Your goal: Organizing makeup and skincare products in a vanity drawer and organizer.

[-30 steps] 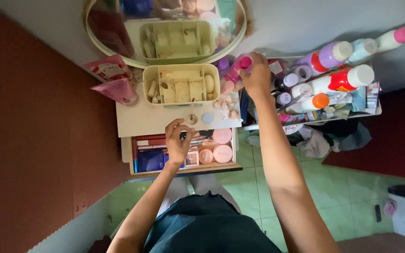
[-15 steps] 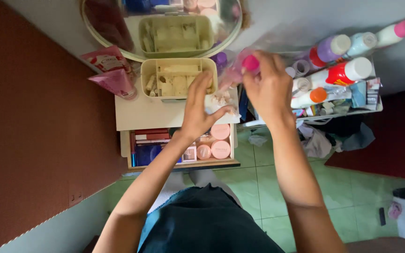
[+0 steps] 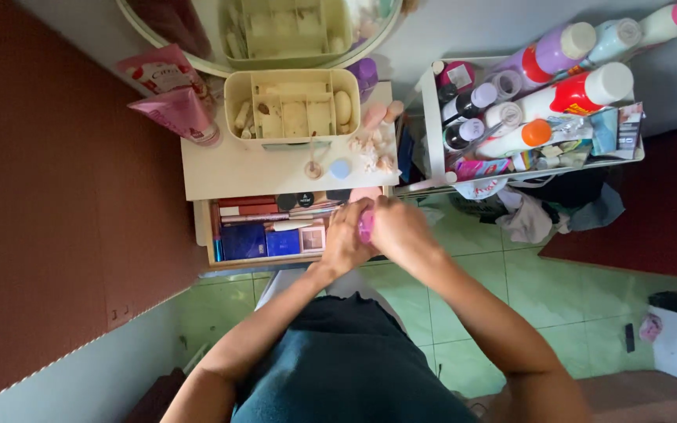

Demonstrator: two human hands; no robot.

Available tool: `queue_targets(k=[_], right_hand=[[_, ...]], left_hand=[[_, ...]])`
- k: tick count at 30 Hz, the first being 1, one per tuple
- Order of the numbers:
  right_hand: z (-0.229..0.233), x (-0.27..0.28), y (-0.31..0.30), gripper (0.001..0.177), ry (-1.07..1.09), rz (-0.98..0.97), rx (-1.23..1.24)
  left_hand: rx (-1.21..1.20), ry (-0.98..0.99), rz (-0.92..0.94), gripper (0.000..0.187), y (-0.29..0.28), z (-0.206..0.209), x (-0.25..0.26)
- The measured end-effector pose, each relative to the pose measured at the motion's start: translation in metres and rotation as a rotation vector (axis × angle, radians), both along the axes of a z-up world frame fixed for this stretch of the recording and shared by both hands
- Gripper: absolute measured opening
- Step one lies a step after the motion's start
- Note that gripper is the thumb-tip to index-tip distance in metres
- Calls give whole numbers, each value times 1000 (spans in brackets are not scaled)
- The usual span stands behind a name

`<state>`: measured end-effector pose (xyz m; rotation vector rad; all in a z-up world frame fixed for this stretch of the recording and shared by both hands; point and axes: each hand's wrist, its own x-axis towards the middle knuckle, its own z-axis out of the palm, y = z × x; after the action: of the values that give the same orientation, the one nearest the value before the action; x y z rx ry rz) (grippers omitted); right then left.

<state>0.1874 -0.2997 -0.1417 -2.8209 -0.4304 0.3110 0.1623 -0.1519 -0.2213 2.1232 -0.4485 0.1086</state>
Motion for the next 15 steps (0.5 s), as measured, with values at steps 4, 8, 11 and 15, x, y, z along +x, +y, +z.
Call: queue_targets(k=[4,8,11,15], right_hand=[[-22,8,-36,19,252,-86,368],[-11,0,-45,44,600,-265,1380],[-21,-13,-22,77,396,-39,1314],[-56,-26,5,93,288,-37,1013]], left_hand=[[-141,148,-66,90,26,6,3],[-478,483,-217,89,47,19,13],[-532,388,-247,89,59,23,24],[-516,178,-350,88,60,17,31]])
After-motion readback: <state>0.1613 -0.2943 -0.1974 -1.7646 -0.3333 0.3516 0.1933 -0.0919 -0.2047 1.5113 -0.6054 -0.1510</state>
